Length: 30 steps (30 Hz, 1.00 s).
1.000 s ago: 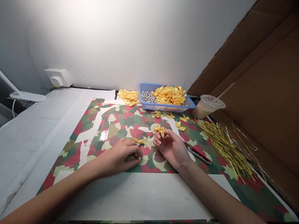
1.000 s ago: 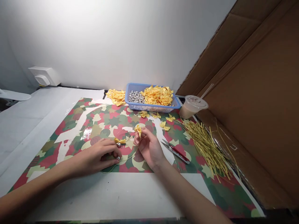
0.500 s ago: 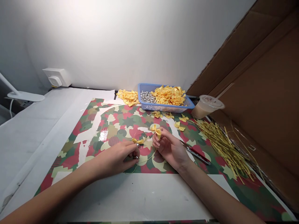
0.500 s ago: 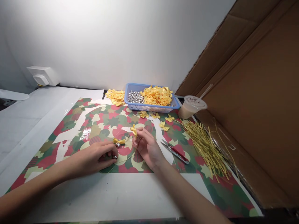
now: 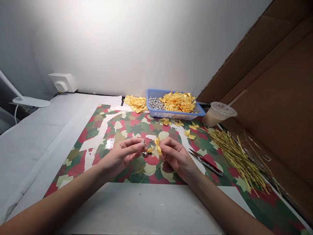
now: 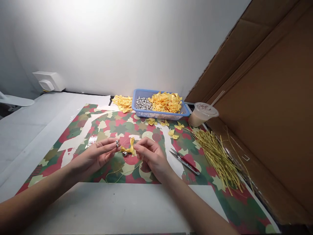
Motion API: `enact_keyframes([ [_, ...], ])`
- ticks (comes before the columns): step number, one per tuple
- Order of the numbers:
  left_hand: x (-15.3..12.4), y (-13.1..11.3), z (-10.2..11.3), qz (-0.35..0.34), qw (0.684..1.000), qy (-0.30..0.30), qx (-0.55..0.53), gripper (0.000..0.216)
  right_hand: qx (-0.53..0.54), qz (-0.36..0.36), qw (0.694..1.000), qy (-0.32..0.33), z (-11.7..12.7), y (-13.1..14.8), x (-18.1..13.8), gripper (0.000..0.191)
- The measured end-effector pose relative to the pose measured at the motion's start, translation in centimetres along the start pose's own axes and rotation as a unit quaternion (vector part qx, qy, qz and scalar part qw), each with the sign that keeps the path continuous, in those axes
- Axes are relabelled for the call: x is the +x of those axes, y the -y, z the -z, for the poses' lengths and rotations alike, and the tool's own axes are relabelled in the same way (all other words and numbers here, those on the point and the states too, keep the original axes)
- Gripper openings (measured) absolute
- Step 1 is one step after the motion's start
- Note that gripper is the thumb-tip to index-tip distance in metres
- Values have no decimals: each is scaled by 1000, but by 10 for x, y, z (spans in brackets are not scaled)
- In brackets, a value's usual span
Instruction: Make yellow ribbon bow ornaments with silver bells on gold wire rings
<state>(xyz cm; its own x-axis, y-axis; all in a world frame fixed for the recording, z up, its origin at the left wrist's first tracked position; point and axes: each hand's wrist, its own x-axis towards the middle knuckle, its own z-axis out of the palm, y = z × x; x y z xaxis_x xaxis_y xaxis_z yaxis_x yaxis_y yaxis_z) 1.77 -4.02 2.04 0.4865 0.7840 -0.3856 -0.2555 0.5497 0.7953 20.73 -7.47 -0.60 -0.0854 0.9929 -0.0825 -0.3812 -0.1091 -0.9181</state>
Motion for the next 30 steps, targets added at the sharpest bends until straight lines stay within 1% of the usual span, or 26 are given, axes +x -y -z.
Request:
enact_keyframes([
  [4, 0, 3, 0, 31, 999, 17, -36, 24, -36, 22, 999, 3, -5, 1, -4, 29],
  [9, 1, 7, 2, 18, 998, 63, -5, 8, -56, 48, 997, -9, -5, 1, -6, 27],
  [14, 2, 10, 4, 5, 997, 74, 27, 12, -68, 52, 996, 2, -2, -2, -6, 25],
  [18, 2, 10, 4, 11, 997, 79, 23, 12, -73, 50, 996, 11, -2, -3, -6, 24],
  [21, 1, 9, 3, 20, 997, 73, 14, 11, -71, 50, 996, 13, -3, -3, -6, 27],
  [25, 0, 10, 2, 30, 997, 69, -8, 14, -68, 35, 997, 15, -4, -3, -7, 29],
  [30, 1, 12, 2, 28, 997, 69, 18, 16, -57, 18, 998, 25, -5, -3, -7, 30],
])
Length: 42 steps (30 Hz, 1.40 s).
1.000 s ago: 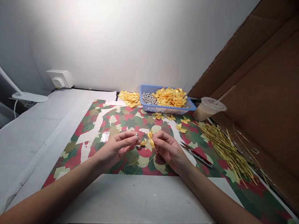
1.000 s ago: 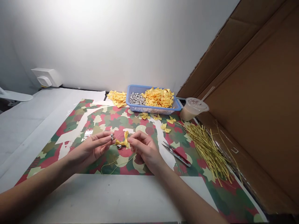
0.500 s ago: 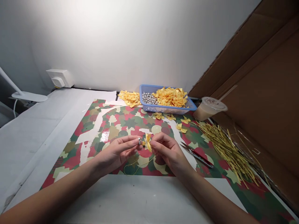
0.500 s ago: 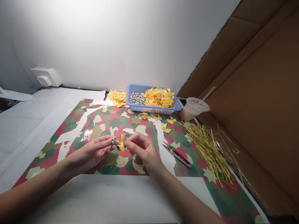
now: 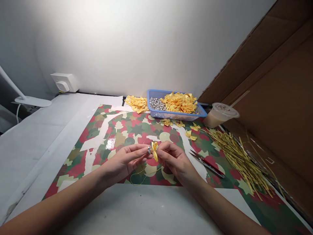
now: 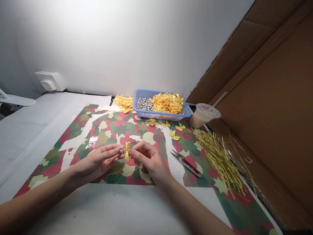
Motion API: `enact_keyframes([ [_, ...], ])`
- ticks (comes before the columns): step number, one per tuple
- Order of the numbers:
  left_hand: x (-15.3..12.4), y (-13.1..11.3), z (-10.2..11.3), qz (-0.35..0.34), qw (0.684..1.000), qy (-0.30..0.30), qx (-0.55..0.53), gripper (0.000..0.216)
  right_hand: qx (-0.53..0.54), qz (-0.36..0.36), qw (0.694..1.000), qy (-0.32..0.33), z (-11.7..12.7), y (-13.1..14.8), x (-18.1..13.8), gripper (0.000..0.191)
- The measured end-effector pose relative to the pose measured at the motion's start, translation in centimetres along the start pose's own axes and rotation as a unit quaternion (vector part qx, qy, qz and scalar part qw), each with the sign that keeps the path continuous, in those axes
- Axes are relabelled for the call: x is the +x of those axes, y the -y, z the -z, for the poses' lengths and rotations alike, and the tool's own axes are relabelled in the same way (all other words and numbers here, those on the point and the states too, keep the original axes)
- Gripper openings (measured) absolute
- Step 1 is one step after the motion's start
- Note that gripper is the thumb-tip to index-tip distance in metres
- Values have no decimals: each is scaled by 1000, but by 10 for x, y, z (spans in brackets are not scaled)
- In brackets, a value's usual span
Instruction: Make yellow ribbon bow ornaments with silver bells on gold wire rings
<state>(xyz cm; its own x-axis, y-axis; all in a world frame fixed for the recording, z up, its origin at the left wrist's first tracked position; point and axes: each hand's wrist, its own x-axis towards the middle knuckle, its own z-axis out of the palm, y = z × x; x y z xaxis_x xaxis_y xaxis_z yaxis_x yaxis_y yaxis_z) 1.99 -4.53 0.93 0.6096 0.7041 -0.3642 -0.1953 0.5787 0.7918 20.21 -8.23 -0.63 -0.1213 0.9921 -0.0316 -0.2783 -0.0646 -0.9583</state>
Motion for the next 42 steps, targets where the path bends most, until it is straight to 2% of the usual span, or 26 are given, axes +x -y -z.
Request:
enact_keyframes([
  [5, 1, 1, -1, -22, 1000, 3, 3, 20, 28, -8, 1000, 0, -1, 2, 2, 31],
  [10, 1, 0, -2, -29, 999, -28, 17, 25, 63, -30, 998, 2, 0, 1, 3, 31],
  [13, -3, -1, -5, -96, 988, -65, 97, 17, 79, -45, 996, 11, -1, 0, 4, 31],
  [15, -7, -2, -8, -179, 962, -83, 188, 9, 88, -55, 994, 17, -2, 0, 3, 32],
  [18, -12, -1, -11, -297, 902, -89, 302, 1, 94, -76, 992, 31, -4, 2, 3, 32],
  [22, -13, 2, -11, -364, 850, -89, 369, 5, 86, -97, 990, 49, -5, 2, 3, 32],
  [25, -11, 2, -9, -401, 815, -103, 405, 7, 63, -90, 993, 32, -5, -1, 3, 31],
  [28, -10, 1, -7, -441, 771, -127, 442, 8, 22, -42, 998, -30, -5, -3, 0, 28],
  [30, -9, 0, -7, -461, 744, -143, 462, 7, -59, 39, 995, -74, -6, -3, -4, 21],
  [32, -9, 1, -7, -474, 725, -151, 476, 7, -180, 139, 969, -92, -9, -1, -8, 14],
  [34, -8, 3, -8, -475, 720, -151, 483, 7, -280, 211, 933, -86, -13, -1, -11, 12],
  [36, -8, 4, -8, -468, 725, -146, 484, 8, -333, 245, 907, -77, -16, -2, -12, 9],
  [39, -6, 6, -7, -454, 726, -141, 497, 7, -364, 261, 890, -84, -17, -4, -11, 8],
  [42, -3, 7, -3, -457, 704, -140, 526, 7, -367, 267, 886, -98, -16, -4, -9, 11],
])
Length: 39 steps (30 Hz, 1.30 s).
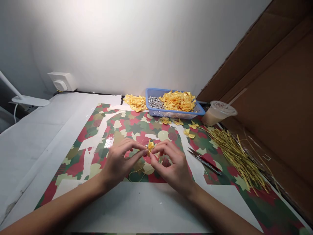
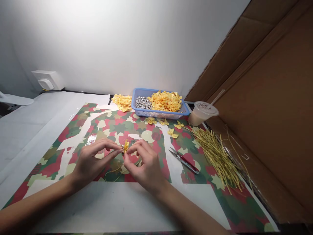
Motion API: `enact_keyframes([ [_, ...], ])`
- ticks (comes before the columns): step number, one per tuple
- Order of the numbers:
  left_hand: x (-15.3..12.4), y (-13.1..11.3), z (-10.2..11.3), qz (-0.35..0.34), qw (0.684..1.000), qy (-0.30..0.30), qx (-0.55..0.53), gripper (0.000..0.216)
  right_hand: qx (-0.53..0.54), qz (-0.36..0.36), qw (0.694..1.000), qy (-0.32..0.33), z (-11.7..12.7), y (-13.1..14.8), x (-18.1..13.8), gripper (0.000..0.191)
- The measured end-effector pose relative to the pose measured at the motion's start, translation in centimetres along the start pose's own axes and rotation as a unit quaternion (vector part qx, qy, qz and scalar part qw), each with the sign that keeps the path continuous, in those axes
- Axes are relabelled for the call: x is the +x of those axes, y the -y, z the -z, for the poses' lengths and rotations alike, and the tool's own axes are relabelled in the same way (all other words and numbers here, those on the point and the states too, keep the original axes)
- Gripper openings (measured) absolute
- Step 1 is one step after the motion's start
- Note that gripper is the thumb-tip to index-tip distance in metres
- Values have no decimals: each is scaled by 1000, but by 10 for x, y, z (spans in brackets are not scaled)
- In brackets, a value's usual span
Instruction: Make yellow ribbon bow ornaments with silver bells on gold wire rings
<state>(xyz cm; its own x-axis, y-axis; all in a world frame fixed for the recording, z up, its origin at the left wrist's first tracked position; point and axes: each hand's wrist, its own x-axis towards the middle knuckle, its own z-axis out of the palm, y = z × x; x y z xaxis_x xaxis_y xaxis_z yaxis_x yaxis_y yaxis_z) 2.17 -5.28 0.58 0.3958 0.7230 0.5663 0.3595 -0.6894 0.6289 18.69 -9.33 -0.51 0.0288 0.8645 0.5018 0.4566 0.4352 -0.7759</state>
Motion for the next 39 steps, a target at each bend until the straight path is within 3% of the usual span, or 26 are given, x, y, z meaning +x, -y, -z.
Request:
enact_keyframes([
  [7, -1, 8, -2, -110, 988, 20, 111, 8, -6, -3, 1000, 15, 1, -4, -1, 12],
  [13, -2, 5, -4, -99, 983, 55, 146, 13, -49, 50, 997, 20, -4, -8, -3, 19],
  [19, -6, 4, -8, -130, 976, 66, 163, 13, -33, 49, 998, 22, -4, -9, -1, 15],
  [25, -8, 0, -8, -162, 965, 64, 195, 14, 22, 34, 997, 65, -4, -8, -1, 15],
  [39, -6, -10, -5, -169, 973, 56, 144, 14, 56, 82, 993, 68, 1, -10, 0, 19],
])
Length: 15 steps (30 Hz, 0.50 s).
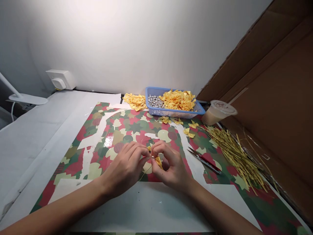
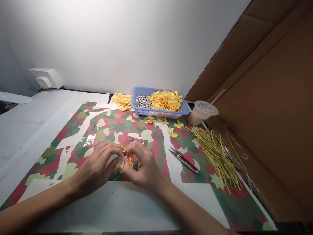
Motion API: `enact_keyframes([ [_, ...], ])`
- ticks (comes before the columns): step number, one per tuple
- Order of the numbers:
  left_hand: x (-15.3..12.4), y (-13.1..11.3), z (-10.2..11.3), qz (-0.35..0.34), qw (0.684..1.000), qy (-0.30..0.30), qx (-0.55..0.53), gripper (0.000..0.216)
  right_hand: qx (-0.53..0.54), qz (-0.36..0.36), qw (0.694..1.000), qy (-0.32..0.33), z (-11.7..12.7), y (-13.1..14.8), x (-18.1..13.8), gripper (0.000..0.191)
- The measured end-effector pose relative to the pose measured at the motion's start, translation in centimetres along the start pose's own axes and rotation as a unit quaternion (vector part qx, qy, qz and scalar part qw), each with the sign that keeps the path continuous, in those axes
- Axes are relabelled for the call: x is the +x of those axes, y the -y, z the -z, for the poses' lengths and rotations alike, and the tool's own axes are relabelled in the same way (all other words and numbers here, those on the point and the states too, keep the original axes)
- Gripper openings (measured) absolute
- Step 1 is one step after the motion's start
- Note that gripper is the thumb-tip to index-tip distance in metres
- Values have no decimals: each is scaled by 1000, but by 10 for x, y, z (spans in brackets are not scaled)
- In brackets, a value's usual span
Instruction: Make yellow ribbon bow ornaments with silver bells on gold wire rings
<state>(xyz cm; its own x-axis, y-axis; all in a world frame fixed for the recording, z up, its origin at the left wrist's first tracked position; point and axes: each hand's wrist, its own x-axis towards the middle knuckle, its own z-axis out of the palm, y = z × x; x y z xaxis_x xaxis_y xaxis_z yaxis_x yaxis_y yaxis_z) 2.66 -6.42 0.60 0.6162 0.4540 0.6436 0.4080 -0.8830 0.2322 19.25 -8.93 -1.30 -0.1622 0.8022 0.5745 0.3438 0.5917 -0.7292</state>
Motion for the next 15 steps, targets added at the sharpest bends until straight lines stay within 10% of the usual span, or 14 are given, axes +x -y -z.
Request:
enact_keyframes([
  [15, 1, 6, 6, 129, 986, 13, -103, 12, 51, 18, 998, -37, 7, -9, 3, 22],
])
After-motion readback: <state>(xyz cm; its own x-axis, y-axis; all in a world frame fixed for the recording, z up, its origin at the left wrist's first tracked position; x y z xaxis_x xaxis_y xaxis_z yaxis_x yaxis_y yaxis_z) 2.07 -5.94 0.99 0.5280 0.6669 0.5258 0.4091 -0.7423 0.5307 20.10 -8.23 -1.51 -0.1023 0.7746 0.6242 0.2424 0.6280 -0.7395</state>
